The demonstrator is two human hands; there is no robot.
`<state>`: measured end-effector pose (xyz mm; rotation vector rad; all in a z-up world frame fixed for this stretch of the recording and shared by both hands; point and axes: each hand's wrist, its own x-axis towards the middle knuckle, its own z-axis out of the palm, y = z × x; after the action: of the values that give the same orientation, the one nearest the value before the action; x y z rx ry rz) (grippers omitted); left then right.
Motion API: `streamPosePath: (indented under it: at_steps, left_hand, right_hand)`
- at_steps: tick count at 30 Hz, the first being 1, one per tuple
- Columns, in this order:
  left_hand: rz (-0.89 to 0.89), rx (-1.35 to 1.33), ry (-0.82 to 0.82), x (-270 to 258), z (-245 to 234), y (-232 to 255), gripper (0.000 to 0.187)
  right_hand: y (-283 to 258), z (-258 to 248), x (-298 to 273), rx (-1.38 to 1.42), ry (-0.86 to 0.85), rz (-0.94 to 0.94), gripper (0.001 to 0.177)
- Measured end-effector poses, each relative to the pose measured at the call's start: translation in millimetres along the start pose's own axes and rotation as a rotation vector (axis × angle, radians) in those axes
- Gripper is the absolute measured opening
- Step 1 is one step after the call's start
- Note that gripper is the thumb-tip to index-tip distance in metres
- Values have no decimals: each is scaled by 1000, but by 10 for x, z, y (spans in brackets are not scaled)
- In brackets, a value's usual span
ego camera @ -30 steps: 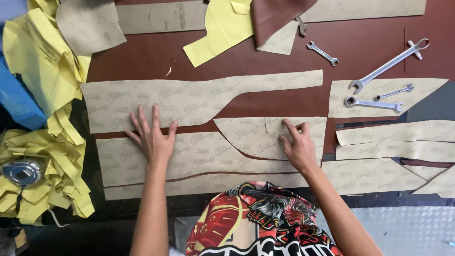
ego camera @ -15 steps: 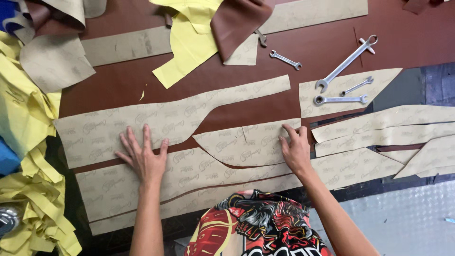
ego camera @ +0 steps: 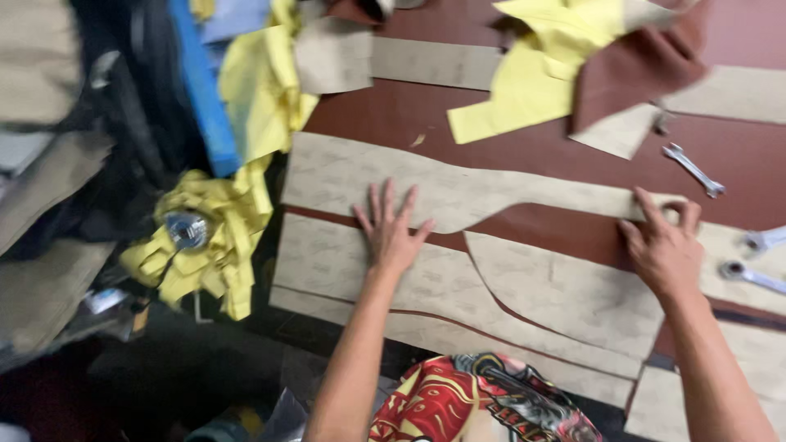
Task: The person aligns patterned paper templates on a large sheet of brown leather and uses shears to cut the material along the template edges. The person handles the templates and leather pieces, adjusting their positions before cutting.
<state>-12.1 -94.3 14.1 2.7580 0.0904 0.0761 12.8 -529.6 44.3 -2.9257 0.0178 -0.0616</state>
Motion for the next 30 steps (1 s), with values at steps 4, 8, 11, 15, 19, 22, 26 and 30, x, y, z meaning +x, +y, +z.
streamPosePath:
  at_steps: [4,8,11,15,19,22,26,30]
  left_hand:
    - [-9,-9,8,-5,11,7,76]
    - [-29,-17,-32,-36,45,43,78]
    - [-40,-38,-40,-42,30,58,78]
    - [-28,-40,-26,-42,17,53,77]
    - [-17,-28,-34,-44,18,41,78]
    - [-8,-35,-27,-62,27,52,77]
    - [-30,-28,-35,-48,-19,86,80]
    - [-8,-6,-78,-50,-26,155,80]
  right_hand:
    - [139,91,-1,-9,-19,23,52]
    - [287,188,-33,73,17,59,38]
    - [329,229,-22,45,48,43,35]
    - [311,177,-40,108,32,49,36]
    - [222,121,9,148,43,37,38]
    - [160,49,-68,226,41,105,47]
    - [-68,37,-325,160,200,-81,43]
    - [-442,42,-798,258,-29,26,48]
